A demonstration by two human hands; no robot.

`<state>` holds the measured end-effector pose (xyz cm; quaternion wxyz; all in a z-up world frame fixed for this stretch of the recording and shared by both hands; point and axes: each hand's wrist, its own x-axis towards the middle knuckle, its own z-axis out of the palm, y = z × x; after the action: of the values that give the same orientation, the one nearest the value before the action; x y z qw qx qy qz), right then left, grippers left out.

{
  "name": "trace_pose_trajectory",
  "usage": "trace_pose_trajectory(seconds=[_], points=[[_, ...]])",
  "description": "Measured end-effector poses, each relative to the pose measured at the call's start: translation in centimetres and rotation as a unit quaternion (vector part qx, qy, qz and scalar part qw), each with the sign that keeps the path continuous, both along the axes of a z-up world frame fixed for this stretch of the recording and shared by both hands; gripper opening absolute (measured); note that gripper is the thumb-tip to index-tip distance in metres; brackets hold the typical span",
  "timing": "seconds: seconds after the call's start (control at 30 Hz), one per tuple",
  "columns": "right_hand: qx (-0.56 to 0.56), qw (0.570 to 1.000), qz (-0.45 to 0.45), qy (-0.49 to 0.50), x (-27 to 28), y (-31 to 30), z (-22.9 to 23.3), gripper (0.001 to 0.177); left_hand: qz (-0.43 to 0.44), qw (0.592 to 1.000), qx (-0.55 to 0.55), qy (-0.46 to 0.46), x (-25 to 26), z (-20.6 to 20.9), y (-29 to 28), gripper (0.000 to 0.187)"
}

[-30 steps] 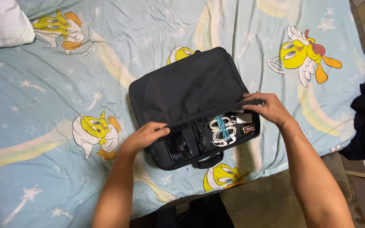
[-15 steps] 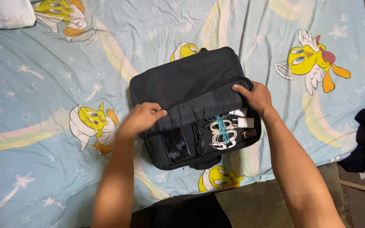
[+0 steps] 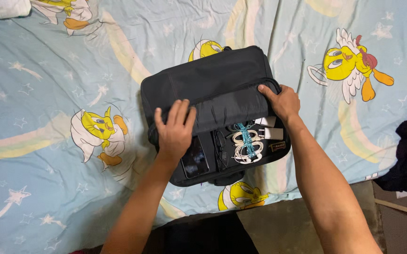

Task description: The person unpacks a black bag placed on a bed, removing a speaker, a charger, a snack packet, a book, and a cloth. Each item is taken out and placed on a nearby shelf or drawer.

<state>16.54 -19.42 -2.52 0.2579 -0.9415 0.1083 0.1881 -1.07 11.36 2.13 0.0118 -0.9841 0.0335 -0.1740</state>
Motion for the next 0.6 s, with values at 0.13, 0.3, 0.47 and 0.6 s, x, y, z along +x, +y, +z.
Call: trace_pose_trajectory(seconds=[0.13, 0.3, 0.47, 0.6], points=[[-0.006, 1.000, 0.006, -0.029, 0.0, 0.4, 0.3, 0.081, -0.058, 0.991, -0.110, 0.053, 0.3, -0.6, -0.1, 0.062], [0.146, 0.985, 0.008, -0.094, -0.8, -0.5, 1.0, 0.062, -0.049, 0.982, -0.141, 0.117, 1.7, -1.3, 0.4, 0.072], [0.212, 0.930, 0.039, -0.297, -5.6, -3.7, 3.3, 0.037, -0.035, 0.977, -0.136, 0.161, 2.5, -1.7, 0.8, 0.072], [0.100, 0.974, 0.090, -0.183, -11.3, -4.3, 4.8, 0.018, -0.030, 0.970, -0.155, 0.187, 3.1, -2.0, 1.0, 0.071]])
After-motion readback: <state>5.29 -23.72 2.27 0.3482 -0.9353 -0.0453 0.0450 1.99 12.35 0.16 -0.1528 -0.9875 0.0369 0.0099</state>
